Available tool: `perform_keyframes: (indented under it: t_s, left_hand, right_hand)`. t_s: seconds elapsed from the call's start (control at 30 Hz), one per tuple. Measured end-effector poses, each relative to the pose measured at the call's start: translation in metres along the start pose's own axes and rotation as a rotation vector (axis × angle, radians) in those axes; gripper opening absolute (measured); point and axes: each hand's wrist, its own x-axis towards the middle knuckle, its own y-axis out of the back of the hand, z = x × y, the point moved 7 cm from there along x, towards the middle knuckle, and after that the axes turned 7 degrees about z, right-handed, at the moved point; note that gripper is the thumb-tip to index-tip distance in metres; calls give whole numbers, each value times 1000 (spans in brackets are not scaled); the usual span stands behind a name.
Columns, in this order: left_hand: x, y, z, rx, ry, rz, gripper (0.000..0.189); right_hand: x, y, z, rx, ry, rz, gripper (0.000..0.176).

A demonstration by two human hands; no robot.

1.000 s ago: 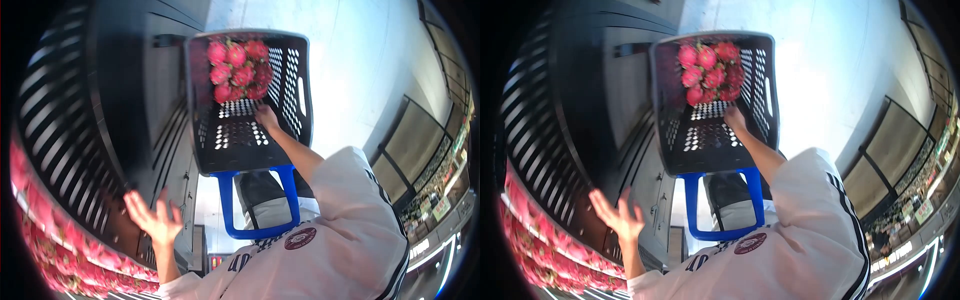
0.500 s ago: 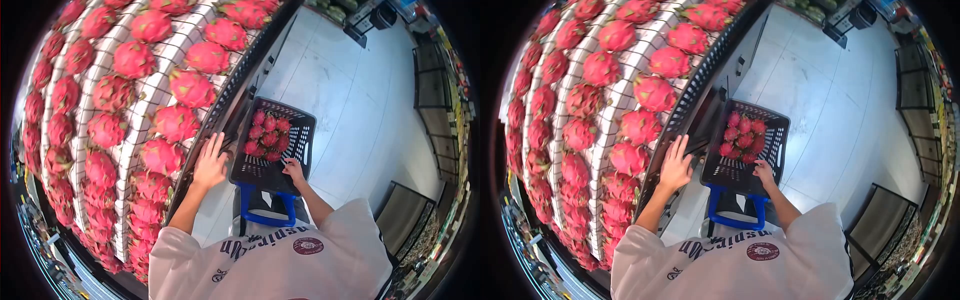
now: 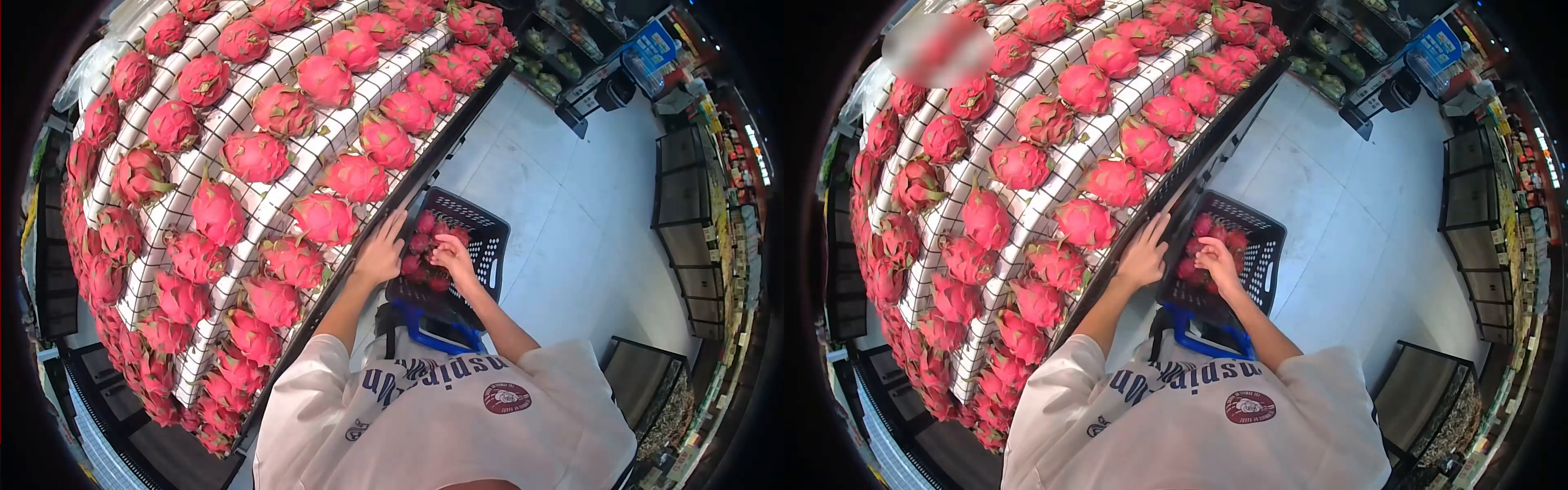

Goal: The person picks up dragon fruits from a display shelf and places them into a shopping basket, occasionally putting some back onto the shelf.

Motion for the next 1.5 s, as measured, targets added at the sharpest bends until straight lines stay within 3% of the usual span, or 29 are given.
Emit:
perform_keyframes:
  t_s: [0.17,0.27,0.47,0.6,0.67,0.73,0.77,0.83,0.87,0.9,0.97,1.0,1.2,1.5]
  left_hand:
    - [-3,-1,-1,-76,-10,90,23]
    - [-5,-3,-2,-101,-26,96,24]
    - [-5,-7,-6,-143,-12,100,26]
    - [-6,-12,-7,-4,-2,67,35]
    - [-6,-22,-16,-184,88,84,70]
    - [-12,-39,-28,-1302,226,268,74]
    - [-5,-66,-33,-1301,229,270,74]
    - [8,-127,-49,-1475,75,613,62]
    - [4,-115,-49,-1553,-6,790,56]
    - [1,-112,-49,-1556,-4,794,56]
    - [-2,-70,-32,-562,161,550,68]
    - [-3,-59,-30,-71,225,399,74]
    - [-11,-48,-32,-338,199,463,79]
    - [-10,-38,-29,-315,214,407,74]
  right_hand:
    - [-16,-33,-30,-65,103,-140,15]
    - [-29,-48,-56,-128,120,-146,14]
    - [-47,-71,-103,-152,165,-84,30]
    - [-60,-117,-119,-296,192,-247,31]
    - [-70,-154,-118,-391,282,-408,24]
    - [-82,-190,-107,-311,240,-560,16]
    - [-88,-206,-109,-530,410,-547,23]
    - [-104,-240,-115,-646,652,-633,49]
    - [-114,-254,-120,-748,831,-660,59]
    - [-117,-264,-121,-752,828,-663,59]
    - [-132,-283,-128,-1009,1152,-617,78]
    - [-129,-287,-126,-1012,1149,-619,78]
    - [-114,-305,-109,-1241,1214,-688,88]
    - [-111,-308,-104,-1201,1226,-695,89]
